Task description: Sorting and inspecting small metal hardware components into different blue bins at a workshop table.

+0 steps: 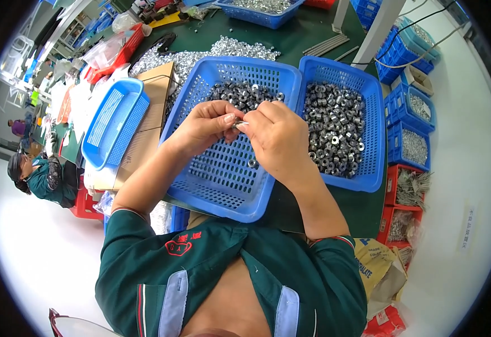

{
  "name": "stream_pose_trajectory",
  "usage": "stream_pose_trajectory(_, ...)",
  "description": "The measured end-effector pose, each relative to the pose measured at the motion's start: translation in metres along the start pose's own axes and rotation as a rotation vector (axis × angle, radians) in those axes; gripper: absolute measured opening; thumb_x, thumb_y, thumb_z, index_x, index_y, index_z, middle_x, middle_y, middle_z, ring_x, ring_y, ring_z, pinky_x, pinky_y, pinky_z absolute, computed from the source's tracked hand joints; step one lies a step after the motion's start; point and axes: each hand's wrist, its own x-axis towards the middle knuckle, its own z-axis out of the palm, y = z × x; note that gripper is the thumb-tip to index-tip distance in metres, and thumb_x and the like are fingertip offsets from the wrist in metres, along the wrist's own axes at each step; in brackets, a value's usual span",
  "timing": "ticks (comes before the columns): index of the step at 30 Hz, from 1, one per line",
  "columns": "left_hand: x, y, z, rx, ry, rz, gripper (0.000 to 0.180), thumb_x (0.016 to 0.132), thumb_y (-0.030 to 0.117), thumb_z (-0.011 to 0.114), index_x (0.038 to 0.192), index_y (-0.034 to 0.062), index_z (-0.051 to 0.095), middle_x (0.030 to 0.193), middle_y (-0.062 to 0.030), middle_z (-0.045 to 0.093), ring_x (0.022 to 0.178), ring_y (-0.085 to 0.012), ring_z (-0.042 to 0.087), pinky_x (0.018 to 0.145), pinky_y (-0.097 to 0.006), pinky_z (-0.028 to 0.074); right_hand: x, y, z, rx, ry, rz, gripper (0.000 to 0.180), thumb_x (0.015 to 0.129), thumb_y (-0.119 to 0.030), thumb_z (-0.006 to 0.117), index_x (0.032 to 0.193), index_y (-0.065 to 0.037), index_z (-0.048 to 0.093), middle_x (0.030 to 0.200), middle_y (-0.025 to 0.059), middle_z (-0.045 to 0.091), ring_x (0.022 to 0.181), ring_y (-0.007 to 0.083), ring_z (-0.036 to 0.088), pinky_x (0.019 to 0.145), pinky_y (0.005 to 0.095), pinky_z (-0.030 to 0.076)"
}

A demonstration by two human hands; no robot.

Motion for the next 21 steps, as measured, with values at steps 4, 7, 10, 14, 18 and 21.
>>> stream_pose_trajectory(4, 0.0, -0.002, 0.001, 0.141, 0.005, 0.064, 0.025, 0.092, 0.021, 0.062, 0.102, -0.0024, 0.064, 0.08, -0.0029, 0.061, 0.073, -0.0096, 0.054, 0.067, -0.024, 0.045, -0.006, 0.002, 0.006, 0.123, -0.008, 0.18, 0.014, 0.078, -0.015, 0.072, 0.075, -0.006, 0.062, 0.069, 0.0077, 0.055, 0.062, 0.0269, 0.057, 0.053, 0.0372, 0.044)
stream_pose_trajectory(7, 0.0, -0.001, -0.002, 0.258, 0.013, 0.087, 0.025, 0.092, 0.022, 0.062, 0.102, -0.0008, 0.064, 0.081, -0.0021, 0.062, 0.075, -0.009, 0.056, 0.069, -0.025, 0.046, -0.008, 0.005, 0.008, 0.242, -0.071, 0.334, 0.02, 0.083, -0.018, 0.069, 0.073, -0.001, 0.062, 0.066, 0.0104, 0.058, 0.058, 0.0237, 0.056, 0.052, 0.0334, 0.042)
stream_pose_trajectory(10, 0.003, 0.0, -0.003, 0.323, 0.011, 0.103, 0.025, 0.093, 0.02, 0.061, 0.104, -0.0034, 0.062, 0.086, -0.0041, 0.063, 0.075, -0.0095, 0.057, 0.07, -0.024, 0.047, -0.007, 0.009, 0.007, 0.323, -0.149, 0.512, 0.036, 0.087, -0.028, 0.066, 0.064, -0.001, 0.058, 0.055, 0.0156, 0.051, 0.049, 0.0295, 0.052, 0.048, 0.0384, 0.039)
stream_pose_trajectory(14, 0.011, -0.008, -0.009, 0.123, 0.118, -0.06, 0.026, 0.092, 0.019, 0.061, 0.107, -0.002, 0.061, 0.086, -0.0051, 0.065, 0.074, -0.0122, 0.06, 0.072, -0.026, 0.049, -0.004, 0.013, 0.001, 0.225, -0.195, 0.543, 0.047, 0.089, -0.037, 0.063, 0.06, -0.001, 0.055, 0.051, 0.0156, 0.047, 0.044, 0.029, 0.048, 0.044, 0.0381, 0.035)
stream_pose_trajectory(18, 0.021, -0.018, -0.015, -0.087, 0.053, -0.3, 0.019, 0.094, 0.017, 0.052, 0.1, -0.0006, 0.059, 0.094, -0.0095, 0.062, 0.075, -0.0159, 0.062, 0.068, -0.027, 0.052, 0.001, 0.015, -0.012, 0.215, -0.033, 0.497, 0.042, 0.089, -0.032, 0.064, 0.064, -0.001, 0.053, 0.053, 0.0113, 0.047, 0.046, 0.0249, 0.046, 0.046, 0.036, 0.036)
stream_pose_trajectory(21, 0.026, -0.039, -0.017, 0.559, -0.076, -0.383, 0.02, 0.089, 0.02, 0.061, 0.094, 0.0005, 0.061, 0.085, -0.0055, 0.062, 0.076, -0.0141, 0.059, 0.068, -0.027, 0.049, 0.003, 0.006, -0.015, 0.234, -0.043, 0.435, 0.041, 0.089, -0.031, 0.064, 0.063, -0.001, 0.053, 0.055, 0.0117, 0.048, 0.048, 0.0254, 0.048, 0.047, 0.0366, 0.037)
